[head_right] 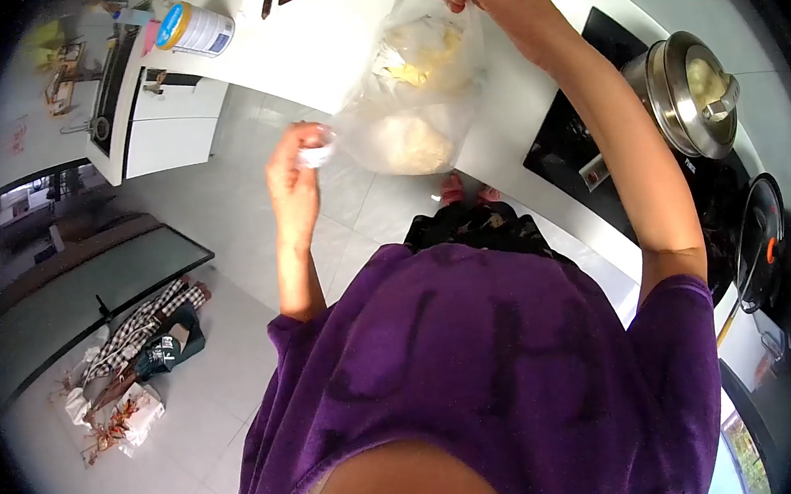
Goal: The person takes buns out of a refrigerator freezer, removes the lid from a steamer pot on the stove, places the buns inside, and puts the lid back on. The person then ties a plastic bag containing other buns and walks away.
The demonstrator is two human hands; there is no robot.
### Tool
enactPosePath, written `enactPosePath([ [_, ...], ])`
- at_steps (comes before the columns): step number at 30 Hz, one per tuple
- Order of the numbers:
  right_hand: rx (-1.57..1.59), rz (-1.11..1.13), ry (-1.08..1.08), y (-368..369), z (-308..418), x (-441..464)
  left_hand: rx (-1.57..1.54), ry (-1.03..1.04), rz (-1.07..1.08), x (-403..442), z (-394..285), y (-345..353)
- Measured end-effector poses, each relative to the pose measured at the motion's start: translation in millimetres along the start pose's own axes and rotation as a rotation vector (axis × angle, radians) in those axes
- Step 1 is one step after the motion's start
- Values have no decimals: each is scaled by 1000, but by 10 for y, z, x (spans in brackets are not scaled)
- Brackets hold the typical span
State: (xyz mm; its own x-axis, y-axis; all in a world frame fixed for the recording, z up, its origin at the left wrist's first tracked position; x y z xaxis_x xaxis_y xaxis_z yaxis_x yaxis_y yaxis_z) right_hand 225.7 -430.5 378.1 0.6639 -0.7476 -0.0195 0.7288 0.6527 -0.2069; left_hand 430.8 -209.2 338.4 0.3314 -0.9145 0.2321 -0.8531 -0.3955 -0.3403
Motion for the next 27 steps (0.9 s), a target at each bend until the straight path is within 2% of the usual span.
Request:
enactPosePath([
  [2, 39, -59, -74, -30, 82, -1, -123, -112, -120, 36, -71, -108],
  [3, 59, -88, -110, -58, 107, 10, -140, -4, -246, 120, -110, -179],
  [6, 84, -118, -244, -140, 134, 69, -245, 58, -333, 363, -121, -319],
  [10, 208, -172, -260, -219, 186, -1, -477, 109, -280, 788, -375, -315],
  [12, 220, -204, -223, -279, 277, -177, -582, 117, -157, 950, -497, -320],
  [14, 168, -190, -217, -306, 94, -315, -416, 120, -128, 1025, -495, -311],
  [16, 99, -198, -58, -203, 24, -592, -241, 112, -133, 1007, -395, -255],
  [18, 159, -174, -28, -56, -152, -792, -127, 47, -136, 887, -157, -197],
  [20, 140, -211, 26, -67, -148, -946, -477, -126, -195, 731, -63, -149],
  [21, 129, -225, 57, -66, -162, -1007, -494, -103, -192, 679, -90, -126],
  [27, 202, -249, -126, 139, -230, -979, -559, -14, -123, 469, -203, 8],
])
Point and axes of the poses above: each hand's wrist, its own x-axis towards the middle knuckle, its own y-axis out of the palm, z = x × y, the point moved 4 cm from there along x, towards the middle knuckle, and after that the axes turned 9 degrees about -x, right-handed, at the moved point
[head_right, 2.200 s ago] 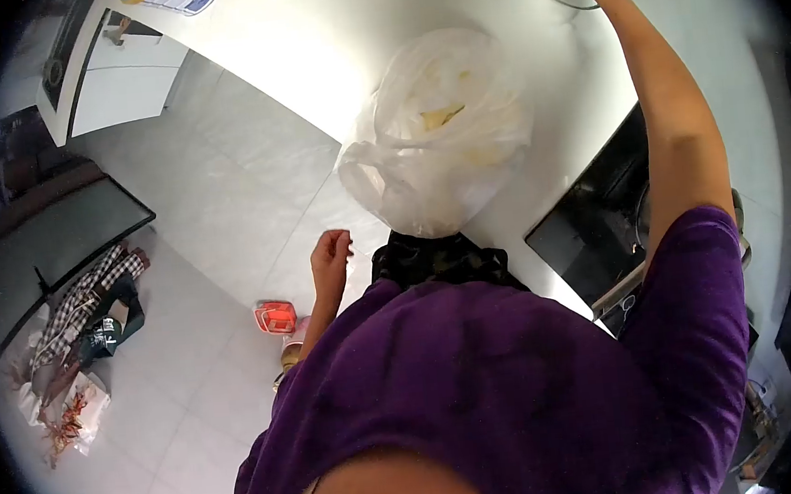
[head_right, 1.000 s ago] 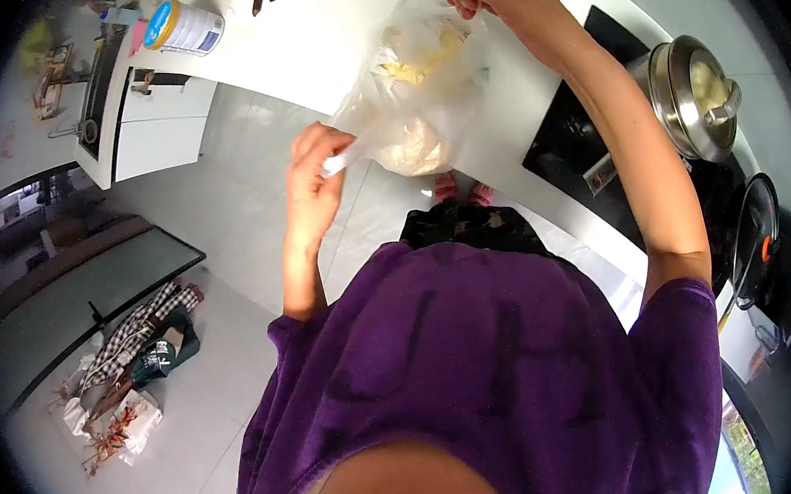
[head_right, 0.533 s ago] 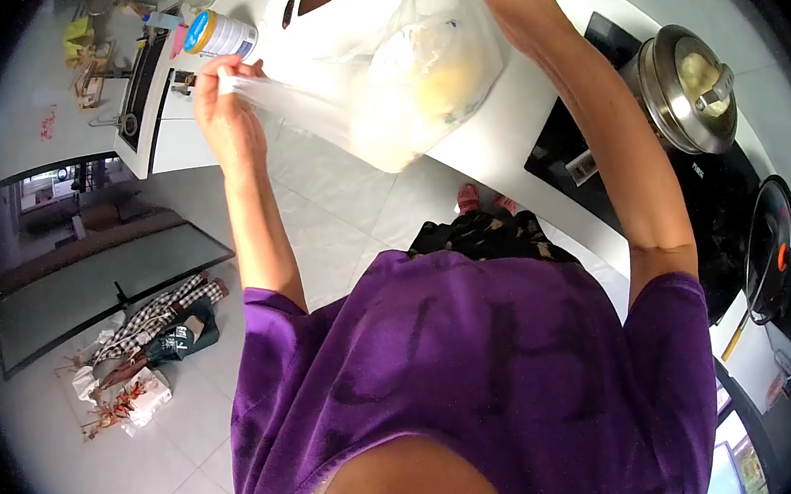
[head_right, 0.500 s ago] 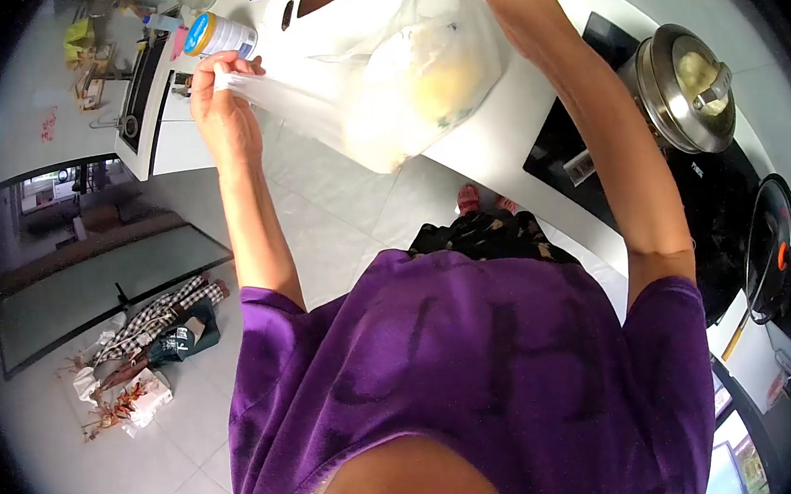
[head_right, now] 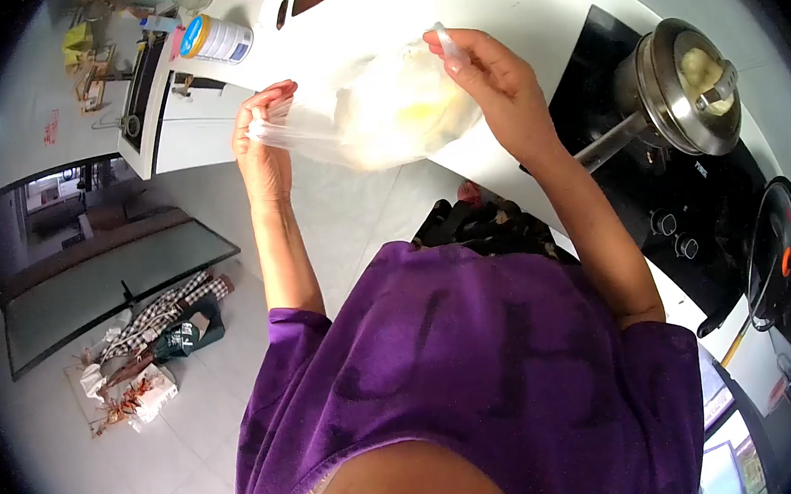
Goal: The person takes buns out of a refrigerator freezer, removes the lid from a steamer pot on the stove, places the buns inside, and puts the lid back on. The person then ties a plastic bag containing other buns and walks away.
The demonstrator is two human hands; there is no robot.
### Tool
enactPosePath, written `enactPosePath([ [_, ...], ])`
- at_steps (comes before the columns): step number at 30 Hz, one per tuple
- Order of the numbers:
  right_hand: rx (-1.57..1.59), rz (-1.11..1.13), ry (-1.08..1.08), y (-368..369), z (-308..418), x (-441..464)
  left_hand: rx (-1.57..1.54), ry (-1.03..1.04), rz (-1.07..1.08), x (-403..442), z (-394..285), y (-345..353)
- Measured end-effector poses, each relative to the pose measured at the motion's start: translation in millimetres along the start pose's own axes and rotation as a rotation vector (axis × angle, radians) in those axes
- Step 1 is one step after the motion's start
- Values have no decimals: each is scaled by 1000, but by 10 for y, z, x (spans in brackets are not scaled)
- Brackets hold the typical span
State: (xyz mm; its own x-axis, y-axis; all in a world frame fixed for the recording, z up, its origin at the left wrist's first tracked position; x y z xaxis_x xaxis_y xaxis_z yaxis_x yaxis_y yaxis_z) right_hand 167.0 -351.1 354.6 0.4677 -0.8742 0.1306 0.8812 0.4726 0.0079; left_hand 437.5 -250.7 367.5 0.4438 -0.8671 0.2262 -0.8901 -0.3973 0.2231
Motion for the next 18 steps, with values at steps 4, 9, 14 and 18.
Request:
enactPosePath([
  [4, 25, -42, 50, 56, 13, -43, -2, -56, 50, -141, 57, -30],
  [9, 7, 0, 17, -76, -166, -180, -50, -66, 82, -229, 68, -168],
  [14, -230, 36, -150, 2, -35, -130, -19, -94, 129, -180, -11, -356],
  [18, -386, 50, -422, 228, 31, 108, 15, -99, 203, -106, -46, -445],
])
Point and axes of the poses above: each hand's wrist, its own x-axis towards the middle knuckle, its own y-axis out of the palm, z = x × y, the point moved 4 cm from there along x, towards the middle knuckle, and after that the axes turned 9 degrees about -x, right-handed, at the moved point
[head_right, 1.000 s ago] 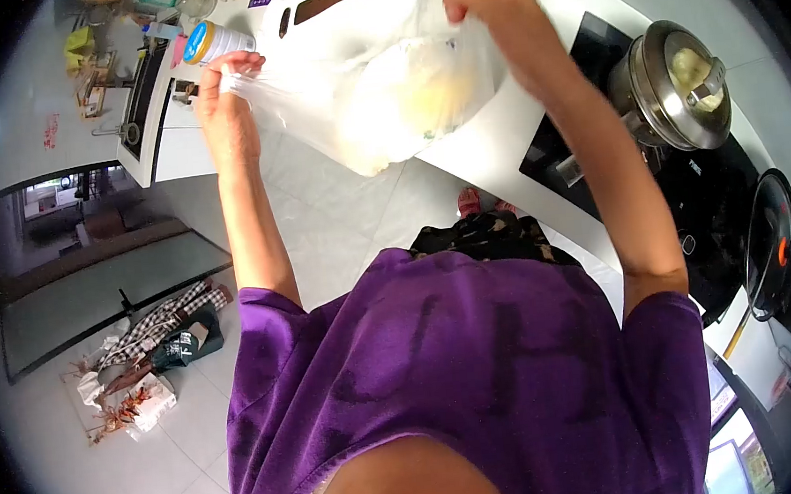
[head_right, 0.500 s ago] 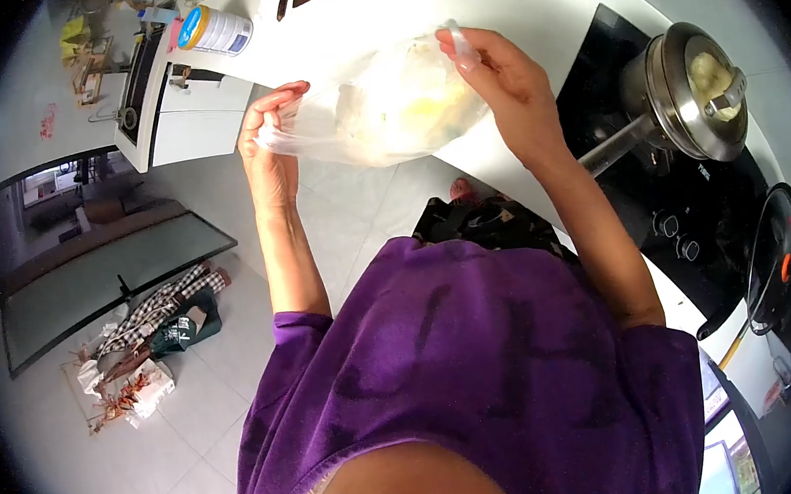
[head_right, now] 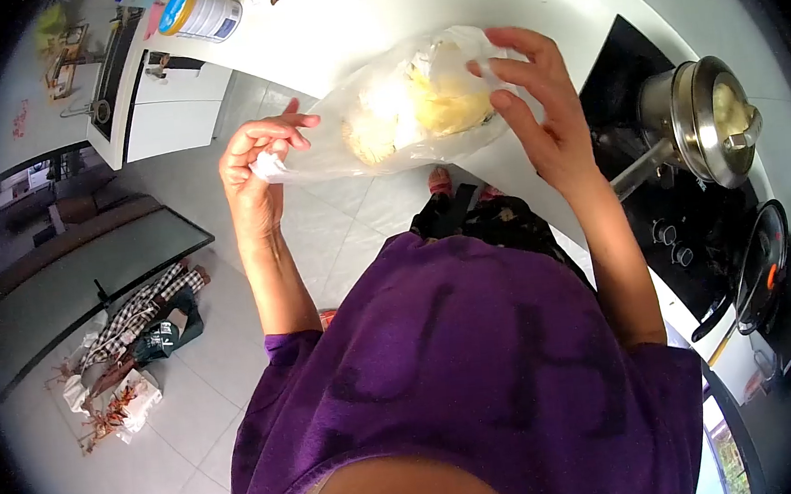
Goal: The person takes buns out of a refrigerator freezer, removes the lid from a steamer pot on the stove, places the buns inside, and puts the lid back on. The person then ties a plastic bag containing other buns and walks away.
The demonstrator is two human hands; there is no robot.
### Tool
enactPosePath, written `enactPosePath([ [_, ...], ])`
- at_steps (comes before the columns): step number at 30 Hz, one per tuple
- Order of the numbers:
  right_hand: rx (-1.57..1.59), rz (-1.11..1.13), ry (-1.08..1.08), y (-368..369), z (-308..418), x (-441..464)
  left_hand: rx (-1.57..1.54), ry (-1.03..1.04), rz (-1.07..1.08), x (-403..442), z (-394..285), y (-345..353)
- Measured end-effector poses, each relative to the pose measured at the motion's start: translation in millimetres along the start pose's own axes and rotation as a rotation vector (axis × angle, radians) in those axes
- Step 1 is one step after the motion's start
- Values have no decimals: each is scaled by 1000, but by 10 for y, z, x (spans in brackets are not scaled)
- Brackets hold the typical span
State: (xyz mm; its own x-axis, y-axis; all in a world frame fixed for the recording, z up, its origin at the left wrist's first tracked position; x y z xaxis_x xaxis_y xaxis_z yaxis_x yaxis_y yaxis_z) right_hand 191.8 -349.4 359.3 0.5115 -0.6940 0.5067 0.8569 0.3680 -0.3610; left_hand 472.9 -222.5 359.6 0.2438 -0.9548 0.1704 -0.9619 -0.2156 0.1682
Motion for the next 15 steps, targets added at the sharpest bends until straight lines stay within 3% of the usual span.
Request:
enactPosePath([
  [4, -3, 155, -77, 338, -108, 269, -179, -98, 62, 138, 125, 150],
  [7, 198, 194, 141, 650, -162, 312, -181, -229, 17, 284, 251, 431],
  [11, 170, 220, 404, 845, -367, 299, -154, -248, 46, 365, 451, 724],
  [12, 201, 164, 438, 879, -331, 331, -154, -346, -1, 383, 466, 767],
  [15, 8, 244, 339, 889, -361, 338, -177, -406, -49, 422, 533, 810],
])
Point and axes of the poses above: each hand's wrist, its own x-axis towards the middle knuckle, its own y-axis out of the palm, z = x × y, the point moved 4 cm from there along x, towards the middle knuckle, and after that the axes turned 9 degrees about -x, right-handed, at the moved point
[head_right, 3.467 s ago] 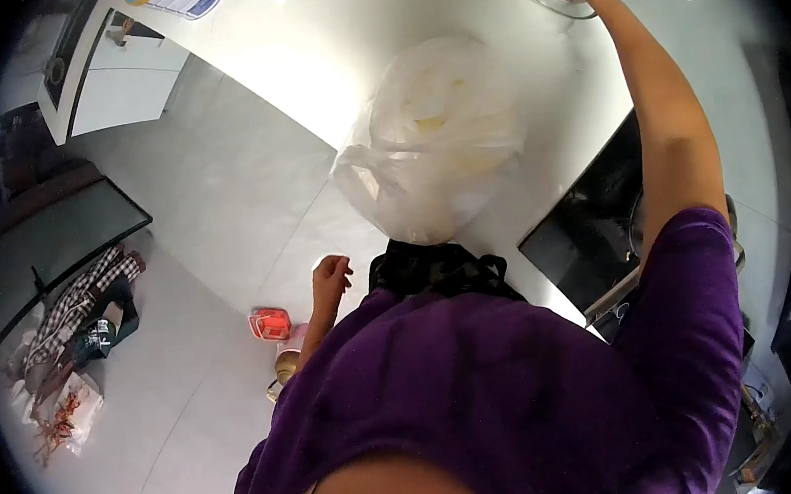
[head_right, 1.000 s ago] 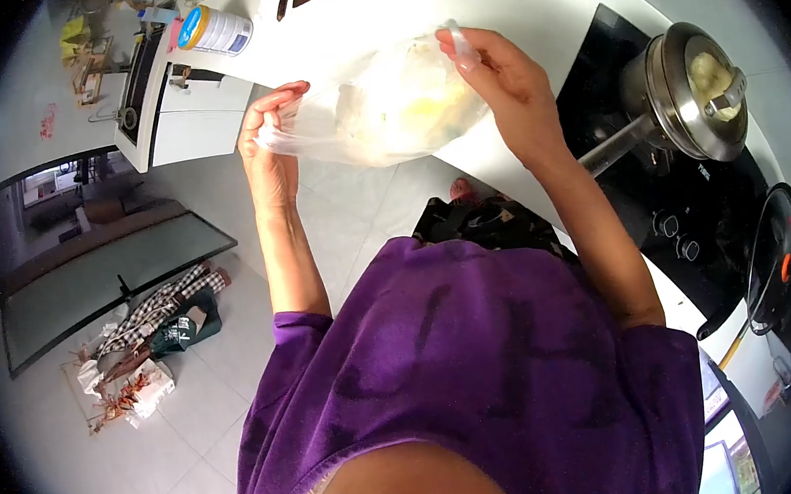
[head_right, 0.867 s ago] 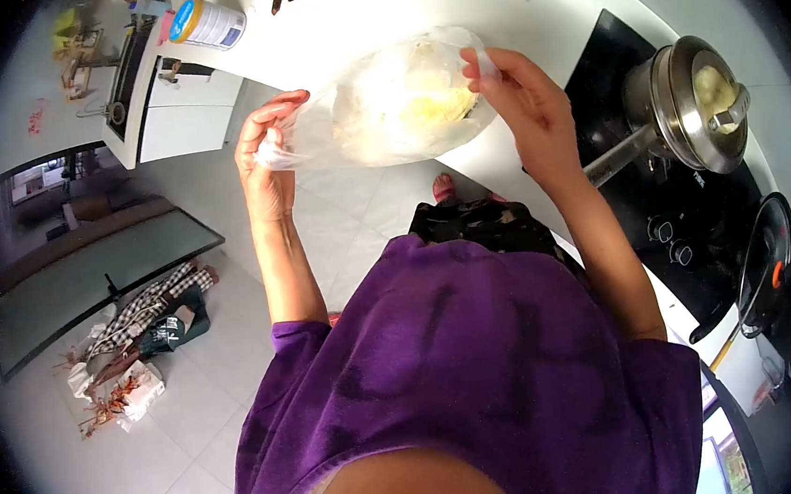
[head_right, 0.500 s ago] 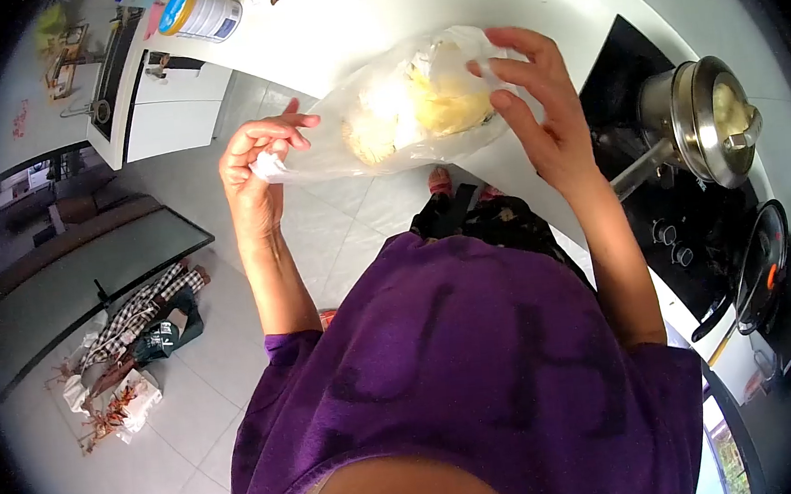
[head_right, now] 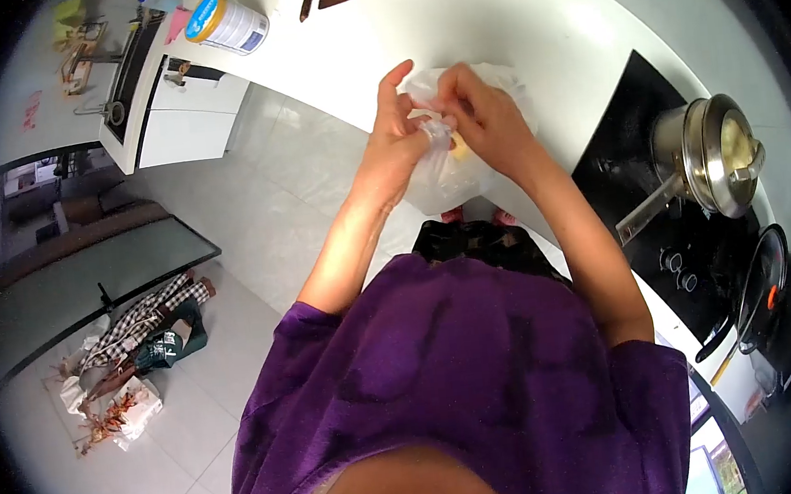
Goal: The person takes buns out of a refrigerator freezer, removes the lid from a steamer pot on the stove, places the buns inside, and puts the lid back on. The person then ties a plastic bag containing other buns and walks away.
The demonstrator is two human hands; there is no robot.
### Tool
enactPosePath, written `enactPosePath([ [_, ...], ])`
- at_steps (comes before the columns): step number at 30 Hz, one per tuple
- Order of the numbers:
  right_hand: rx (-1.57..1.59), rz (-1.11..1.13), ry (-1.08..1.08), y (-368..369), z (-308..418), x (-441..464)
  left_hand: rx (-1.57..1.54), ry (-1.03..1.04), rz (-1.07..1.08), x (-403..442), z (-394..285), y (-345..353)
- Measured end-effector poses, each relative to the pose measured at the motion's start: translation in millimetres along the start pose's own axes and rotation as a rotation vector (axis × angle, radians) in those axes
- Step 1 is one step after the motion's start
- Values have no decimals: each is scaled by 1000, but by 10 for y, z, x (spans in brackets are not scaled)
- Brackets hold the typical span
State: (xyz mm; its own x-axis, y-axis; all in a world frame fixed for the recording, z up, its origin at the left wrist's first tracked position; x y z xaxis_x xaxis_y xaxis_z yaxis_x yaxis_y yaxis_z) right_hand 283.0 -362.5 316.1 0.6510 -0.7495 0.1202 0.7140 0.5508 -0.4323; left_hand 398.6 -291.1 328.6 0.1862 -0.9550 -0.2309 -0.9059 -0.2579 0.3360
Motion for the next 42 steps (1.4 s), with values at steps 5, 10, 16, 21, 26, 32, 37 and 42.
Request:
enactPosePath([
  [5, -2, 153, -126, -22, 79, -47, -41, 19, 121, 178, 157, -85],
  [10, 15, 236, 58, -92, 136, -82, 367, -54, 120, 213, 99, -111],
  [16, 88, 273, 106, -45, 71, -133, 521, -180, 428, 336, 24, -200],
  [21, 1, 300, 141, -77, 78, -103, 101, -331, 590, 410, 115, -256],
  [26, 148, 226, 134, -123, -15, -148, -78, -405, 619, 396, 111, -344],
  [32, 142, 202, 158, -103, -166, -175, -152, -431, 375, 527, 303, -439],
  [37, 70, 143, 96, -125, -23, -186, 49, -439, 315, 475, 251, -421],
  [42, -176, 75, -87, -122, 95, -195, 377, -390, 520, 415, 68, -381],
])
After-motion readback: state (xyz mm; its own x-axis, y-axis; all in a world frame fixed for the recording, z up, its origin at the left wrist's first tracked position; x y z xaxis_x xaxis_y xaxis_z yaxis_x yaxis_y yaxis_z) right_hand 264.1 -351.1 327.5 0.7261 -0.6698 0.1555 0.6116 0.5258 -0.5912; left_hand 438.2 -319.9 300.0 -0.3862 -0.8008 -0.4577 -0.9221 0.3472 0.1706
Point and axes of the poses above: each hand's wrist, its own x-axis towards the middle knuckle, its own y-axis out of the palm, z = x × y, the point moved 4 cm from there along x, towards the middle knuckle, and after that the axes turned 9 degrees about -x, right-handed, at the moved point
